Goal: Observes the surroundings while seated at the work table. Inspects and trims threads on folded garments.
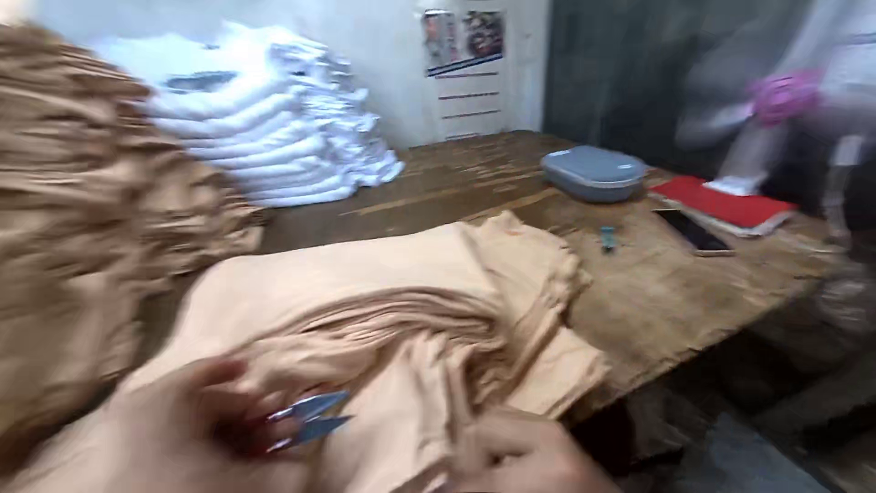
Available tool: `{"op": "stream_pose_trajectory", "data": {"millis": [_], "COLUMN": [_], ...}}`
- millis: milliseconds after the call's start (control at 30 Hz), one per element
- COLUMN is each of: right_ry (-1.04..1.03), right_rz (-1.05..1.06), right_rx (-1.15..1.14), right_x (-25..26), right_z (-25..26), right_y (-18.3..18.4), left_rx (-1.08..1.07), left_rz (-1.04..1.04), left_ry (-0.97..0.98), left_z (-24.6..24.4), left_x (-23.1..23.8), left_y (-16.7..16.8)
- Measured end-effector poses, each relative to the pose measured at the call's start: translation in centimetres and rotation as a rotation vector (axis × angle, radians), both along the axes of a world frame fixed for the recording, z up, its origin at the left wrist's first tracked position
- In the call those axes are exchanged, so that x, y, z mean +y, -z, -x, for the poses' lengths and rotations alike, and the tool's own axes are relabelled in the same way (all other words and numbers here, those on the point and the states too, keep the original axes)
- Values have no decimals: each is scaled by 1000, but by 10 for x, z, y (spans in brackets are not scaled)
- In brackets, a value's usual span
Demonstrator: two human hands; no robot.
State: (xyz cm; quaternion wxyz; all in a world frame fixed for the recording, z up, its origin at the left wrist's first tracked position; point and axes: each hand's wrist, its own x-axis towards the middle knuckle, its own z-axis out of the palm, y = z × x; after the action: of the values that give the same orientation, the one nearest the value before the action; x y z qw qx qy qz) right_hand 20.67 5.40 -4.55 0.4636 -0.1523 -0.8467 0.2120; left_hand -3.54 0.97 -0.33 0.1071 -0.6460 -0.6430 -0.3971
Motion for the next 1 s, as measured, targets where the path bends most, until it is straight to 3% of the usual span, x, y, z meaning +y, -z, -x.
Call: {"op": "stream_pose_trajectory", "data": {"millis": [67,167,333,533,867,1000], "right_ry": [-99,-46,301,242,466,381], "right_rz": [105,202,281,565,269,200], "right_rx": [-188,-376,-34,157,269,182], "right_x": [1,1,-5,-11,-13,-11], "right_z": [-30,-50,-14,15,20,7], "right_y": [-1,-1,-4,9,14,15], "left_rx": [73,105,83,406,527,415], "left_rz": [-21,-27,25,-47,-110,-125], "left_ry": [-40,49,277,236,258,247], "left_z": [-1,3,-20,-34,-55,-46], "left_x": [7,7,-10,-14,0,1], "left_y": [10,16,-1,-8,-10,-1]}}
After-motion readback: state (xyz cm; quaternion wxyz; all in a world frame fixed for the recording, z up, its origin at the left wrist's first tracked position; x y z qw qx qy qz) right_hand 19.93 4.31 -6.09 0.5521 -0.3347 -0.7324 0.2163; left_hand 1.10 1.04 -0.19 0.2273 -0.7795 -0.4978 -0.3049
